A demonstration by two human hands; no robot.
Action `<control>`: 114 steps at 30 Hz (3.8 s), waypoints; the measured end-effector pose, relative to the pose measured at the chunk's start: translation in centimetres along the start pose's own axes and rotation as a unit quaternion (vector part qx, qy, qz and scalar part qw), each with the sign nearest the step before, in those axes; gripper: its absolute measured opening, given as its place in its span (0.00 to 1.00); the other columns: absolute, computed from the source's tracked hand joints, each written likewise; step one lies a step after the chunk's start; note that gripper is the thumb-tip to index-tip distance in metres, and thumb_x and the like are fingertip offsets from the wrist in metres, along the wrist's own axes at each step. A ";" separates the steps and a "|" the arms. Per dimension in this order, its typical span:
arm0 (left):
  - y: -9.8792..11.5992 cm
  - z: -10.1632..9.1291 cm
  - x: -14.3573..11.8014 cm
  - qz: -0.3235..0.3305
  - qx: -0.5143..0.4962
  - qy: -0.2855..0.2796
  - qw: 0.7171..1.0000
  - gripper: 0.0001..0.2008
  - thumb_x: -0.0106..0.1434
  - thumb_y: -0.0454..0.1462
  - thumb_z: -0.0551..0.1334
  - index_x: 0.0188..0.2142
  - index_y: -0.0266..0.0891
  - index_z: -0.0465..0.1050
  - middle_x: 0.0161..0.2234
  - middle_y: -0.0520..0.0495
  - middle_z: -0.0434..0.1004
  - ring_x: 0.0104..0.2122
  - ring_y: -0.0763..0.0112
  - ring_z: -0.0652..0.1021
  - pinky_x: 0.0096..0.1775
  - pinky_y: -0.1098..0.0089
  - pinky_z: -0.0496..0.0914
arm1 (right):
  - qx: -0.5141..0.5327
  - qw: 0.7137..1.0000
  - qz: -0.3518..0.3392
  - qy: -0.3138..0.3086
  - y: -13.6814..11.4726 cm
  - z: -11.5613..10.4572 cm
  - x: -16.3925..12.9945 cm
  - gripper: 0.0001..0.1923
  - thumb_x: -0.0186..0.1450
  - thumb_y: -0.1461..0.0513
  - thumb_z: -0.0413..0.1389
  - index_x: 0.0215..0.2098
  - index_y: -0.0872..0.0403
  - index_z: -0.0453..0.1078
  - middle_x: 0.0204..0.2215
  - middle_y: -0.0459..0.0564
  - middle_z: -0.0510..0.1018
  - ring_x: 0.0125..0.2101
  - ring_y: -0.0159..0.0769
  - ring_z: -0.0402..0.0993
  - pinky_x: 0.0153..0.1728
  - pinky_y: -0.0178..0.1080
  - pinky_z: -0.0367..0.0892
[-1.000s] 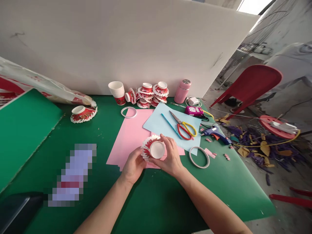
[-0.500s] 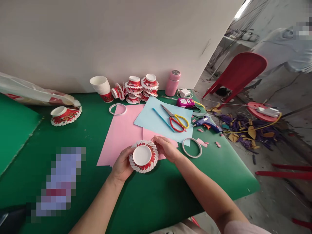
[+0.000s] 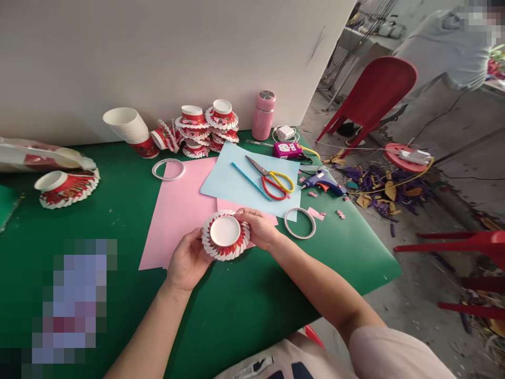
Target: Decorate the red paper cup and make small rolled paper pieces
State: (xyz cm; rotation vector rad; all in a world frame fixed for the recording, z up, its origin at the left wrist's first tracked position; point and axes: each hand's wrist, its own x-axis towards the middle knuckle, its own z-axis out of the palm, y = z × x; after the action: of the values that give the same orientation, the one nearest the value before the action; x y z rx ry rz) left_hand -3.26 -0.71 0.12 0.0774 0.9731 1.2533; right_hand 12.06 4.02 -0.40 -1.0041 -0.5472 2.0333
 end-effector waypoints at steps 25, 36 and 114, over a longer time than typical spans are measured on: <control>1.0 -0.6 -0.1 0.150 0.094 -0.002 0.984 0.09 0.39 0.35 0.70 0.18 0.34 0.72 0.18 0.52 0.70 0.19 0.78 0.68 0.21 0.76 0.64 | -0.491 0.777 -0.393 -0.023 -3.0 0.0 -2.7 0.34 0.56 0.55 0.59 0.58 0.52 0.56 0.51 0.56 0.70 0.50 0.45 0.66 0.48 0.49 0.62; 1.1 -2.4 -0.8 0.219 0.156 0.013 0.963 0.15 0.38 0.41 0.72 0.22 0.33 0.74 0.20 0.50 0.71 0.20 0.77 0.68 0.24 0.73 0.64 | -0.600 0.657 -0.456 -0.009 0.1 2.0 -0.9 0.36 0.57 0.58 0.60 0.60 0.50 0.52 0.48 0.55 0.72 0.49 0.46 0.68 0.48 0.50 0.64; 9.4 -3.8 2.4 0.545 0.572 0.201 0.579 0.15 0.54 0.40 0.57 0.40 0.36 0.72 0.37 0.41 0.73 0.38 0.60 0.74 0.39 0.62 0.68 | -0.492 0.738 -0.454 0.086 0.8 -1.3 2.8 0.15 0.60 0.65 0.47 0.46 0.53 0.64 0.37 0.52 0.71 0.30 0.33 0.69 0.30 0.38 0.68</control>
State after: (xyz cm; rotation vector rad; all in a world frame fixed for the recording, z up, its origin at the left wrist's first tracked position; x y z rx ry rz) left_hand -12.91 2.98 1.48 1.7239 2.2018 1.4674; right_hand 11.69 5.84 -3.03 -1.1140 -1.7077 0.6649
